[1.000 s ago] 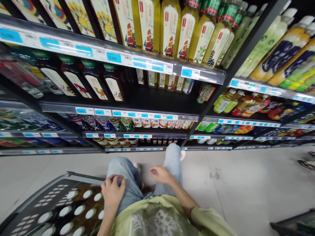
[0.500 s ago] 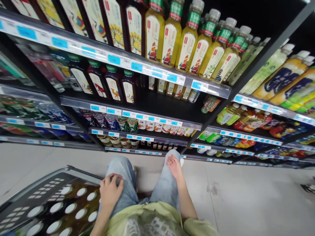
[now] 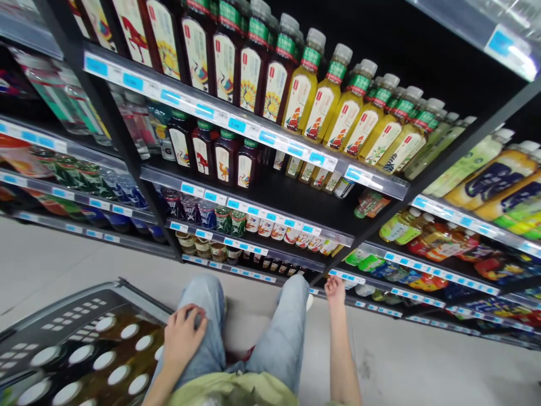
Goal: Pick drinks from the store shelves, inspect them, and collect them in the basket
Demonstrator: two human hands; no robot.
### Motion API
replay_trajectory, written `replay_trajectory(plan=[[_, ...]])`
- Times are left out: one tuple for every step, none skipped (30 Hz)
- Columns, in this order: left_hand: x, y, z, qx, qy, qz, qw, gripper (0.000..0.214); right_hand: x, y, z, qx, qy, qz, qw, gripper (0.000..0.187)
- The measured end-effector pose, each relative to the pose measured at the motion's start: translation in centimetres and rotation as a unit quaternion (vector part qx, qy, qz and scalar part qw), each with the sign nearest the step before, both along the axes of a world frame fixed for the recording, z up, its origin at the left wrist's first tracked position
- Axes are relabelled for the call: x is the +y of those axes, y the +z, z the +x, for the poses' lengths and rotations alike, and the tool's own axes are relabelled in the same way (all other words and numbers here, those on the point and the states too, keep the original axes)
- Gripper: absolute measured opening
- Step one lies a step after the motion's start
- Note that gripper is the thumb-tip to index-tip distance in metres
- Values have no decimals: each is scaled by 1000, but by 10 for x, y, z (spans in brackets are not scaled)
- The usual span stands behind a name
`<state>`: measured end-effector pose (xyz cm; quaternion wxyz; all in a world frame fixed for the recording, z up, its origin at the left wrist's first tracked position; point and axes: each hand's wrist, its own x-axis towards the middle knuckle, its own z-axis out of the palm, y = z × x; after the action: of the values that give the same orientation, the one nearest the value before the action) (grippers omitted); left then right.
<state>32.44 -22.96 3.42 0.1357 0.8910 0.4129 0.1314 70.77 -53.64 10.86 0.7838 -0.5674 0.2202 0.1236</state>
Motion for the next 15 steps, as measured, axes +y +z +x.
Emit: replay_trajectory(plan=[[1, -1, 0, 2, -1, 2, 1000, 34, -9, 14, 16, -25, -22, -11, 999, 15], [2, -2, -1, 3, -2, 3, 1000, 35, -17, 29, 32, -54, -47, -22, 997, 16], [3, -3, -1, 4, -2, 5, 1000, 36, -24, 45, 48, -84, -71, -35, 993, 17], [4, -4, -1, 4, -3, 8, 1000, 37, -30, 61, 64, -115, -94, -48, 988, 18], [5, -5, 0, 2, -5, 12, 1000, 37, -36, 77, 80, -147, -116, -63, 980, 20], [6, -7, 0, 1, -7, 16, 1000, 38, -40, 93, 95, -177, -134, -81, 972, 23], [7, -8, 1, -2, -9, 21, 1000, 40, -43, 108, 110, -205, -151, -100, 962, 27], [8, -9, 1, -4, -10, 26, 1000, 41, -44, 124, 125, -230, -168, -121, 951, 31], [8, -10, 2, -5, -11, 30, 999, 41, -46, 138, 139, -253, -186, -141, 939, 35], [9, -11, 2, -6, -11, 33, 999, 42, -47, 152, 153, -272, -204, -156, 928, 39], [9, -13, 2, -8, -11, 34, 999, 43, -48, 164, 166, -289, -223, -176, 914, 42], [9, -14, 2, -9, -11, 34, 999, 43, -49, 176, 179, -306, -242, -210, 897, 44], [10, -16, 2, -9, -11, 34, 999, 44, -51, 186, 191, -320, -260, -260, 873, 47], [11, -18, 1, -10, -11, 33, 999, 45, -54, 195, 202, -329, -274, -322, 845, 49], [12, -21, 0, -9, -10, 32, 999, 45, -58, 203, 213, -333, -280, -387, 813, 53]])
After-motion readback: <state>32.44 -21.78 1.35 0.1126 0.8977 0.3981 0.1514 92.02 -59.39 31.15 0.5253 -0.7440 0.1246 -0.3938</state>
